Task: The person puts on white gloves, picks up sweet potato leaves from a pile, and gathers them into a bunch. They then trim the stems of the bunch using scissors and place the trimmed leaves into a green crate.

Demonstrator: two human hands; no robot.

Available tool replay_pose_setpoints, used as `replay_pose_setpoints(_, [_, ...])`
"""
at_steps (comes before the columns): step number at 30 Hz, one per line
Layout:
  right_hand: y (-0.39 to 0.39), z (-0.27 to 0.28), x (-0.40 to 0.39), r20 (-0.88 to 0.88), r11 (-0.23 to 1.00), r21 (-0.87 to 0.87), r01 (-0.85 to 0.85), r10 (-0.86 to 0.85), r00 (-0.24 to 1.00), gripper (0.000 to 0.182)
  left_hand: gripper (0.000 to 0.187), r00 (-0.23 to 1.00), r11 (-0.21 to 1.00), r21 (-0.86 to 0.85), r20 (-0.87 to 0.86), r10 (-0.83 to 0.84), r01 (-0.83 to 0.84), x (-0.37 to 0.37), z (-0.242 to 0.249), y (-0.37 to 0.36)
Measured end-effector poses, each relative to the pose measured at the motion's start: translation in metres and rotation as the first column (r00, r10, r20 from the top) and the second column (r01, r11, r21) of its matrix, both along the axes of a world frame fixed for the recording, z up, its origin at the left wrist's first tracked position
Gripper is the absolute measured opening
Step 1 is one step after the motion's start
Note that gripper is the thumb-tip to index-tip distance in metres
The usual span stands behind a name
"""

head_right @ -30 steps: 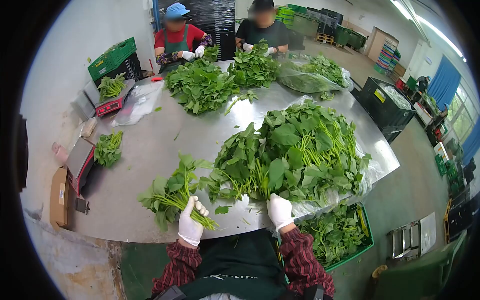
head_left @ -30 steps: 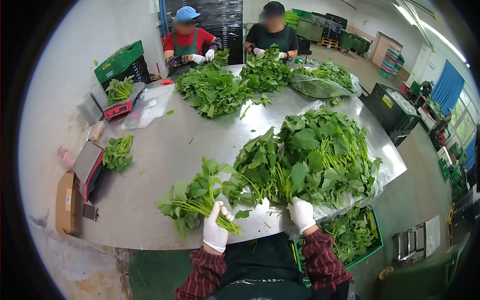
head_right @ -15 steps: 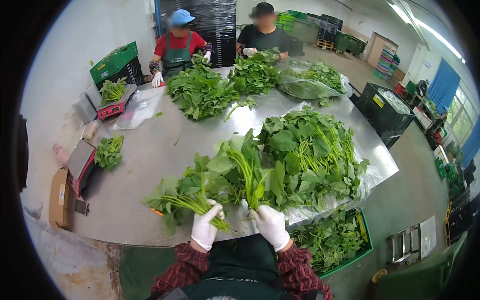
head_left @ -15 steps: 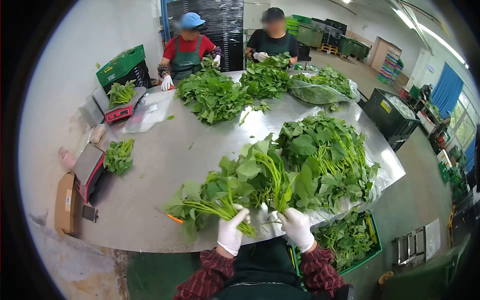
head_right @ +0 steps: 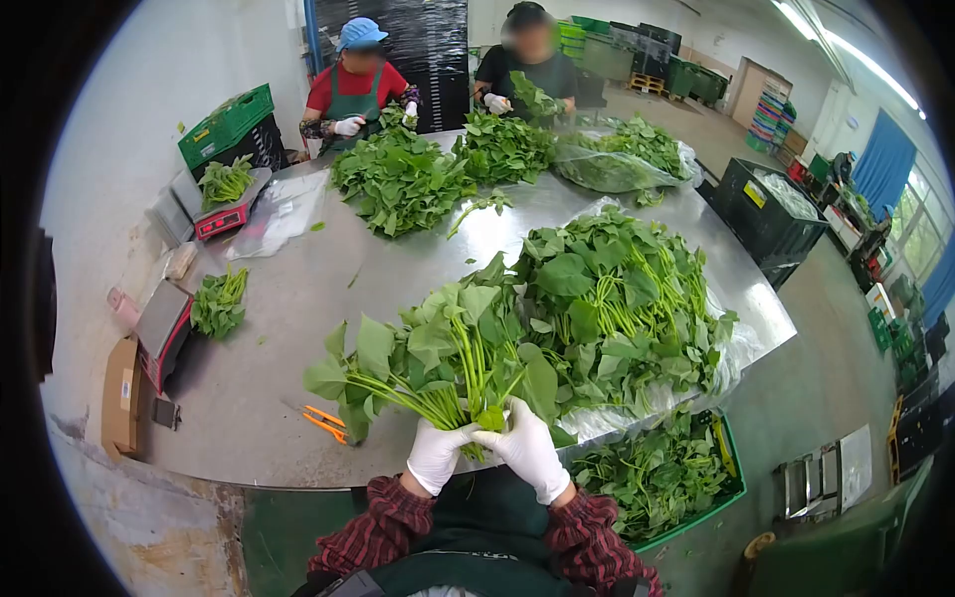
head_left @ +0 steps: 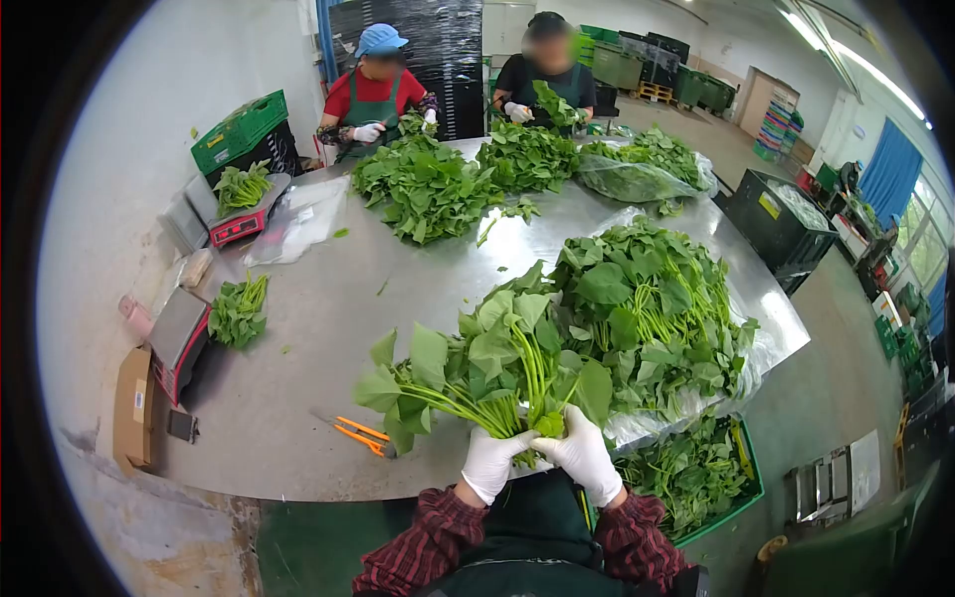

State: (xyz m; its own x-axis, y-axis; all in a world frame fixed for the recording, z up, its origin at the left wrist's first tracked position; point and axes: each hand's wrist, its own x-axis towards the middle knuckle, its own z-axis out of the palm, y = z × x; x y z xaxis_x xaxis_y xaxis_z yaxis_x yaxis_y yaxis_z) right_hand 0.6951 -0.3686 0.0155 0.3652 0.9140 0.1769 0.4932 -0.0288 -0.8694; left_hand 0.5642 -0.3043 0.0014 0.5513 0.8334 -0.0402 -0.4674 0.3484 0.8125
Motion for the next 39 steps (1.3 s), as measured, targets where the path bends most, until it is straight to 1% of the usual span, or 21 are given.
replay_pose_setpoints(2, [0.002, 0.019, 0.001, -0.42, 0.982, -0.15, -0.112, 0.039, 0.907, 0.04, 0.029, 1.0, 1.0, -0.027, -0.008, -0.008, 0.008, 0.002, 0.001, -0.002])
replay_pose_setpoints(5, [0.0, 0.036, -0.004, -0.642, 0.983, -0.142, -0.115, -0.003, 0.767, 0.028, 0.027, 1.0, 0.998, -0.057, -0.008, 0.0, -0.001, 0.005, 0.004, -0.005])
replay_pose_setpoints(10, [-0.011, 0.026, -0.015, -0.713, 0.997, -0.068, 0.023, -0.064, 0.698, 0.02, 0.023, 0.997, 0.995, -0.066, 0.026, 0.077, -0.075, 0.007, -0.012, -0.004])
replay_pose_setpoints(13, [-0.018, 0.03, -0.017, -0.739, 0.999, -0.049, -0.019, -0.024, 0.673, 0.015, 0.022, 0.993, 0.976, -0.21, 0.088, 0.08, -0.06, 0.005, -0.013, 0.0])
replay_pose_setpoints(15, [-0.029, 0.028, -0.019, -0.667, 0.998, -0.056, -0.006, -0.033, 0.745, 0.012, 0.019, 0.989, 0.958, -0.282, 0.117, 0.095, -0.059, 0.005, -0.015, 0.003])
replay_pose_setpoints(16, [-0.041, 0.026, -0.02, -0.733, 0.997, 0.046, 0.055, -0.004, 0.68, 0.011, 0.017, 0.981, 0.953, -0.298, 0.157, 0.11, -0.059, 0.002, -0.014, 0.012])
replay_pose_setpoints(17, [-0.052, 0.024, -0.013, -0.597, 0.997, -0.068, 0.045, -0.077, 0.798, 0.012, 0.017, 0.977, 0.953, -0.286, 0.156, 0.146, -0.097, -0.003, -0.018, 0.024])
replay_pose_setpoints(18, [-0.065, 0.025, -0.01, -0.607, 0.985, 0.121, 0.119, -0.022, 0.795, 0.015, 0.017, 0.971, 0.952, -0.275, 0.153, 0.182, -0.135, -0.01, -0.02, 0.037])
replay_pose_setpoints(19, [-0.073, 0.033, -0.001, -0.548, 0.96, 0.159, 0.23, -0.109, 0.83, 0.015, 0.016, 0.964, 0.949, -0.264, 0.15, 0.217, -0.173, -0.018, -0.021, 0.049])
replay_pose_setpoints(21, [-0.088, 0.038, 0.036, -0.625, 0.86, 0.142, 0.491, -0.306, 0.718, 0.007, 0.016, 0.957, 0.951, -0.206, 0.128, 0.261, -0.232, -0.026, -0.017, 0.059])
replay_pose_setpoints(23, [-0.112, 0.013, 0.104, -0.476, 0.87, -0.109, 0.481, -0.471, 0.743, 0.011, 0.017, 0.962, 0.962, -0.149, 0.117, 0.248, -0.23, -0.028, -0.008, 0.056])
replay_pose_setpoints(24, [-0.128, -0.028, 0.142, -0.144, 0.754, -0.268, 0.6, -0.647, 0.749, 0.021, 0.017, 0.972, 0.97, -0.134, 0.093, 0.216, -0.203, -0.028, -0.007, 0.053])
replay_pose_setpoints(25, [-0.155, -0.081, 0.172, 0.709, 0.554, -0.075, 0.829, -0.555, 0.435, 0.029, 0.017, 0.98, 0.977, -0.119, 0.071, 0.187, -0.178, -0.027, -0.006, 0.05])
replay_pose_setpoints(27, [-0.161, -0.07, 0.181, 0.598, 0.529, -0.25, 0.811, -0.575, 0.559, 0.027, 0.015, 0.982, 0.975, -0.149, 0.064, 0.179, -0.168, -0.021, -0.001, 0.039])
replay_pose_setpoints(28, [-0.141, -0.036, 0.157, 0.233, 0.596, -0.312, 0.74, -0.707, 0.668, 0.025, 0.015, 0.986, 0.979, -0.159, 0.081, 0.145, -0.131, -0.018, 0.001, 0.033])
replay_pose_setpoints(29, [-0.126, -0.016, 0.135, -0.127, 0.761, -0.241, 0.602, -0.64, 0.758, 0.022, 0.014, 0.99, 0.981, -0.171, 0.097, 0.105, -0.087, -0.016, 0.001, 0.027])
replay_pose_setpoints(33, [-0.06, 0.044, 0.056, -0.336, 0.951, -0.251, 0.178, -0.258, 0.906, 0.022, 0.013, 0.997, 0.982, -0.191, 0.076, 0.004, 0.01, -0.005, 0.001, 0.009])
replay_pose_setpoints(35, [-0.034, 0.042, 0.035, -0.472, 0.983, -0.182, 0.011, -0.097, 0.876, 0.032, 0.012, 0.998, 0.985, -0.169, 0.06, -0.035, 0.045, -0.003, 0.006, 0.002])
replay_pose_setpoints(36, [-0.02, 0.037, 0.025, -0.395, 0.99, -0.139, -0.009, -0.047, 0.917, 0.036, 0.013, 0.997, 0.982, -0.171, 0.037, -0.072, 0.077, -0.003, 0.006, -0.001])
replay_pose_setpoints(37, [-0.011, 0.041, 0.015, -0.446, 0.995, -0.097, -0.038, -0.009, 0.895, 0.027, 0.015, 0.994, 0.979, -0.172, 0.014, -0.106, 0.107, -0.002, 0.005, -0.004])
replay_pose_setpoints(39, [0.004, 0.042, 0.004, -0.565, 0.956, -0.239, -0.169, 0.004, 0.825, 0.018, 0.017, 0.997, 0.985, -0.155, -0.011, -0.078, 0.075, -0.002, 0.001, -0.008])
